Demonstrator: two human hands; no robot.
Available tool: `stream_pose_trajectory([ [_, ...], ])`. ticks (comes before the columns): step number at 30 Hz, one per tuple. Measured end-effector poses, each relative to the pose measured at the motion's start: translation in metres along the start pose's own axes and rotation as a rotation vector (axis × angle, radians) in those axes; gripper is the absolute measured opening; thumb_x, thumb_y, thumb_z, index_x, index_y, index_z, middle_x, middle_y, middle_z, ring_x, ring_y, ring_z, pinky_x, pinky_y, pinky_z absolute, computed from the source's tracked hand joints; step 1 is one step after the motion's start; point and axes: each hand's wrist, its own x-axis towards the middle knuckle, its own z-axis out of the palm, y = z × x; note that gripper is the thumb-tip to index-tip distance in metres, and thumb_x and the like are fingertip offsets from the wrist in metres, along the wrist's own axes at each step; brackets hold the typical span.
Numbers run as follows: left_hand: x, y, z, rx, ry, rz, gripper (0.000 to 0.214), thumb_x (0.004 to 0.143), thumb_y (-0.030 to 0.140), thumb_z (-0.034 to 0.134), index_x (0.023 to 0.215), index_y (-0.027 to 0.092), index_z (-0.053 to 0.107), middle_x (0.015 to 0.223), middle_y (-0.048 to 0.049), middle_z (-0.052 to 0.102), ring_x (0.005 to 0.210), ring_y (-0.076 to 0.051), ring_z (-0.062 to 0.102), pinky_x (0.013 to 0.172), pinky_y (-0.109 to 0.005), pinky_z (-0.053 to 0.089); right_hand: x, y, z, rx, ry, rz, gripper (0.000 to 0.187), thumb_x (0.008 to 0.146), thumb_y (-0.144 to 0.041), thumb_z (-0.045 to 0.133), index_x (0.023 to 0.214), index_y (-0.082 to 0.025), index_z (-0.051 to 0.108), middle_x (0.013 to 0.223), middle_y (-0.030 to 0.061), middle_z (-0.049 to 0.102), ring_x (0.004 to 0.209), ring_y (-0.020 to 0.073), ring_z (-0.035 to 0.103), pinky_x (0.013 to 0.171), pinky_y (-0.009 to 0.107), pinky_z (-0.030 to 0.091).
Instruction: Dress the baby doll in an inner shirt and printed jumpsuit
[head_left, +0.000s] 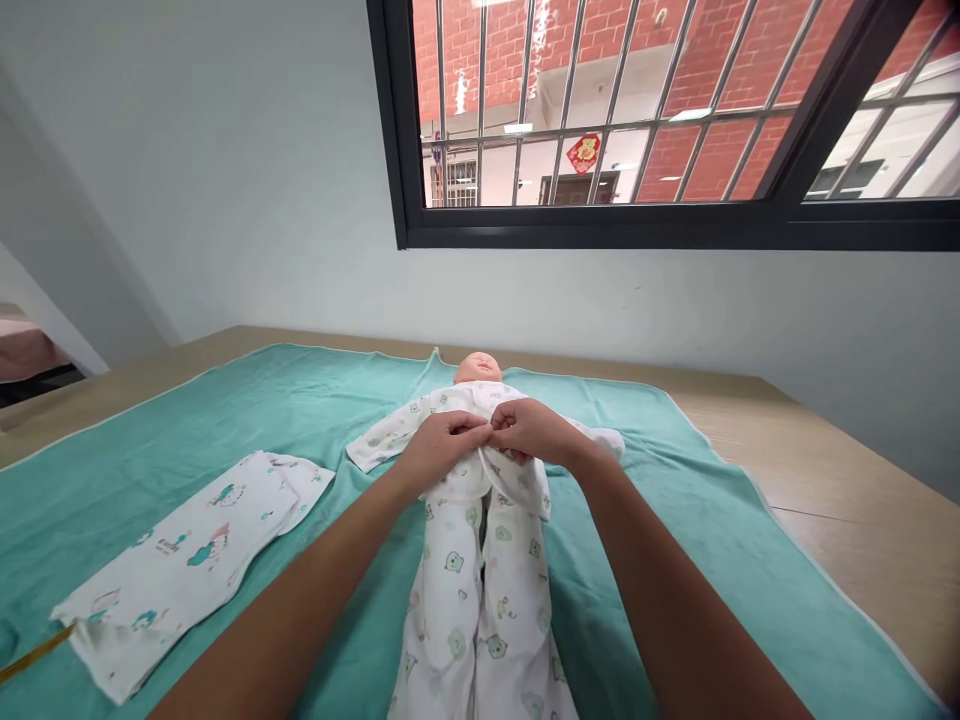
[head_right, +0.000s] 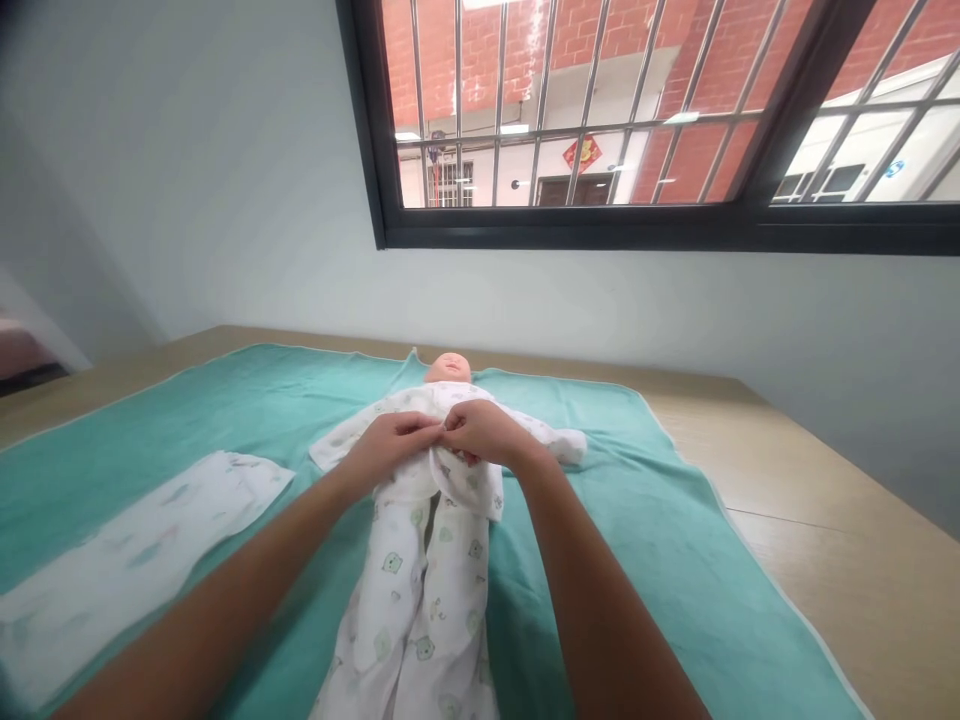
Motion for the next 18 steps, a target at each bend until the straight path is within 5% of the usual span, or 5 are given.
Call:
stream_pose_trajectory([
  [5, 0.002, -0.011, 0.008, 0.024, 0.186, -0.032, 0.023, 0.079, 0.038, 0.058, 0.076, 0.018, 0.067, 0.075, -0.0015, 0.068, 0.073, -0.017, 0.060, 0.062, -0.026, 0.043, -0.001, -0.004, 0.001, 0.034, -0.032, -0.070, 0.021, 0.076, -0.039, 0.058, 0.071, -0.019, 0.061, 0.061, -0.0018, 0.060, 0.051, 0.0102, 0.051, 0.048, 0.023, 0.038],
  [18, 0.003, -0.011, 0.011, -0.001, 0.180, -0.064, 0.024, 0.082, 0.038, 0.054, 0.076, 0.018, 0.065, 0.070, 0.0001, 0.064, 0.064, -0.014, 0.054, 0.055, -0.024, 0.040, 0.005, 0.001, 0.006, 0.230, -0.027, 0.005, 0.013, 0.069, -0.026, 0.052, 0.059, -0.018, 0.052, 0.060, -0.0005, 0.057, 0.048, 0.0085, 0.045, 0.046, 0.023, 0.035],
])
